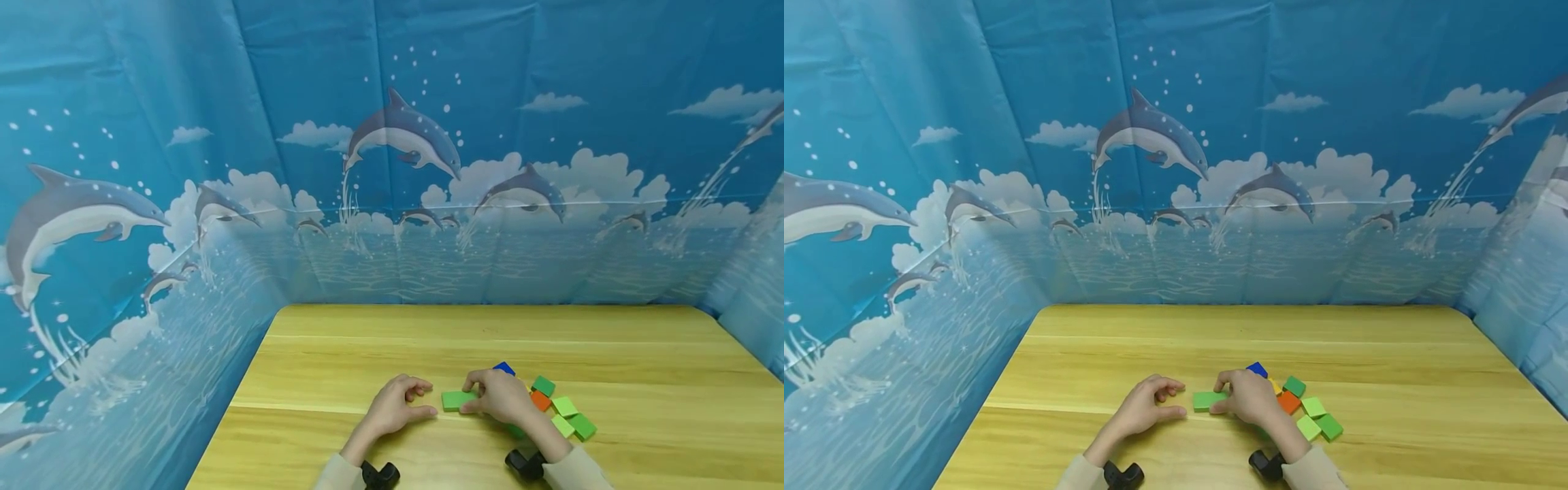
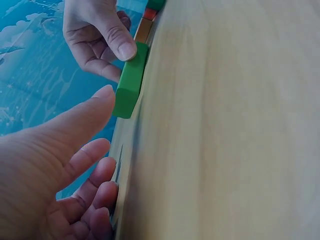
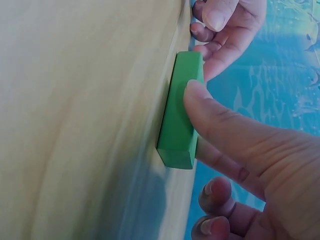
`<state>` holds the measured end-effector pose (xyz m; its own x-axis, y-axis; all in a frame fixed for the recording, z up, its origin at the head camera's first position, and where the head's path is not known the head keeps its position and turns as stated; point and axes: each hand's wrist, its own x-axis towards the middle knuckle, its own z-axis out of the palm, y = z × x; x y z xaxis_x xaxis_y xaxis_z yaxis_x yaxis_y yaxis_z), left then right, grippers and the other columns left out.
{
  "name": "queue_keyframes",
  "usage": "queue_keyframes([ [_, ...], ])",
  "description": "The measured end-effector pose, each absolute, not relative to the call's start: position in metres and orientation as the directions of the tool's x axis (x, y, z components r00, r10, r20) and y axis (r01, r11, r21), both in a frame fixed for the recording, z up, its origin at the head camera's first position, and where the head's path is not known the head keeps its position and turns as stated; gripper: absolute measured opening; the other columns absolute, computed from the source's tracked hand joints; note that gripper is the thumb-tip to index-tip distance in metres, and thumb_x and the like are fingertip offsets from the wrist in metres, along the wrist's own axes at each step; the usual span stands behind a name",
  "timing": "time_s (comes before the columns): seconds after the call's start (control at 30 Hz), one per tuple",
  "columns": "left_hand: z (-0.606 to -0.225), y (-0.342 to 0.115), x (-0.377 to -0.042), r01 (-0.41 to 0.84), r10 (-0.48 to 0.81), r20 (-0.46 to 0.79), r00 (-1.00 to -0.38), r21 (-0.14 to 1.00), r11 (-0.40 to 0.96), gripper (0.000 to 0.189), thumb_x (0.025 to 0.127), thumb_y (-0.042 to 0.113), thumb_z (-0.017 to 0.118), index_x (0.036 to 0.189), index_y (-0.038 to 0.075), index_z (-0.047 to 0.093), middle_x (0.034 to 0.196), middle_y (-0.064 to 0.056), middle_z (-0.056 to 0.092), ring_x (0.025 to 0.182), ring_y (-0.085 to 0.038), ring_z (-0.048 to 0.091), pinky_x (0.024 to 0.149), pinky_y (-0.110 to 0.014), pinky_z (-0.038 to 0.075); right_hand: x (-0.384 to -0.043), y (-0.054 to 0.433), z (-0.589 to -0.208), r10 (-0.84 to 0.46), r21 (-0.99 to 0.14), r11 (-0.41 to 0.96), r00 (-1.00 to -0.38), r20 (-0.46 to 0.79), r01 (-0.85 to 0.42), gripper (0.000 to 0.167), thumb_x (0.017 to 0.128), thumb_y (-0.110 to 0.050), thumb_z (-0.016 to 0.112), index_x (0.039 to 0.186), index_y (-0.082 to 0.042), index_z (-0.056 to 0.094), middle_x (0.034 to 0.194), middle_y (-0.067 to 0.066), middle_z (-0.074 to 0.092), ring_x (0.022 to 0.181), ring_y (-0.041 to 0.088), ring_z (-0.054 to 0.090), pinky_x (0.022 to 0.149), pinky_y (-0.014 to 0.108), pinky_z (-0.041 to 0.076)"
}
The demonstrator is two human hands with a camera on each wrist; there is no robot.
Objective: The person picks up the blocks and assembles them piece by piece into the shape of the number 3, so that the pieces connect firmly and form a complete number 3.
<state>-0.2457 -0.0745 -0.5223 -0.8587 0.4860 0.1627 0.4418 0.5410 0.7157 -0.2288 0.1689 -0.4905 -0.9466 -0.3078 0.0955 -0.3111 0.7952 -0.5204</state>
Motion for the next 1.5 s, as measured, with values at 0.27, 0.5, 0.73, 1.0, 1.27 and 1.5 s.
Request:
queue_keyframes([
  [0.27,-0.525,-0.076,-0.248,0.451,0.488,0.173,-0.855,0.712,0.538,0.040,0.078,0.042,0.077,0.111,0.019,0.069,0.091,0.011,0.056,0.074,-0.009,0.047,0.065,-0.024,0.039,-0.226,0.163,-0.491,-0.290,-0.548,0.784,-0.953,0.093,-0.292,0.027,0.069,-0.034,0.084,0.087,-0.021,0.069,0.060,-0.010,0.048,0.049,0.009,0.043,0.044,0.026,0.035],
  [0.5,-0.528,-0.076,-0.248,0.467,0.493,0.186,-0.850,0.699,0.542,0.036,0.077,0.043,0.076,0.107,0.023,0.071,0.091,0.013,0.055,0.075,-0.007,0.046,0.066,-0.023,0.039,-0.225,0.158,-0.492,-0.282,-0.540,0.787,-0.952,0.117,-0.299,0.027,0.068,-0.035,0.085,0.086,-0.022,0.070,0.059,-0.011,0.047,0.048,0.008,0.042,0.044,0.025,0.033],
  [0.73,-0.529,-0.077,-0.249,0.464,0.485,0.187,-0.854,0.694,0.550,0.035,0.076,0.044,0.076,0.106,0.026,0.072,0.090,0.014,0.055,0.075,-0.006,0.045,0.066,-0.023,0.039,-0.224,0.153,-0.492,-0.256,-0.546,0.792,-0.961,0.107,-0.272,0.027,0.068,-0.036,0.084,0.087,-0.024,0.069,0.059,-0.010,0.046,0.049,0.010,0.042,0.045,0.026,0.033],
  [1.0,-0.529,-0.077,-0.248,0.455,0.482,0.177,-0.858,0.699,0.552,0.033,0.076,0.044,0.077,0.104,0.027,0.072,0.088,0.015,0.053,0.074,-0.006,0.045,0.065,-0.023,0.038,-0.220,0.148,-0.493,-0.251,-0.535,0.799,-0.961,0.119,-0.275,0.027,0.068,-0.038,0.084,0.087,-0.025,0.069,0.059,-0.012,0.047,0.048,0.009,0.042,0.044,0.026,0.032],
  [1.27,-0.529,-0.077,-0.247,0.460,0.483,0.179,-0.857,0.690,0.559,0.032,0.076,0.043,0.077,0.104,0.026,0.073,0.086,0.013,0.053,0.073,-0.006,0.043,0.064,-0.023,0.037,-0.219,0.144,-0.496,-0.253,-0.508,0.811,-0.957,0.145,-0.291,0.027,0.067,-0.038,0.084,0.085,-0.026,0.069,0.058,-0.013,0.046,0.047,0.007,0.041,0.042,0.025,0.031],
  [1.5,-0.529,-0.078,-0.249,0.471,0.490,0.188,-0.851,0.685,0.555,0.034,0.077,0.043,0.076,0.106,0.026,0.073,0.087,0.014,0.053,0.073,-0.005,0.043,0.064,-0.022,0.038,-0.219,0.142,-0.495,-0.253,-0.506,0.810,-0.956,0.151,-0.295,0.027,0.068,-0.037,0.084,0.086,-0.024,0.069,0.058,-0.013,0.046,0.046,0.007,0.040,0.041,0.024,0.030],
])
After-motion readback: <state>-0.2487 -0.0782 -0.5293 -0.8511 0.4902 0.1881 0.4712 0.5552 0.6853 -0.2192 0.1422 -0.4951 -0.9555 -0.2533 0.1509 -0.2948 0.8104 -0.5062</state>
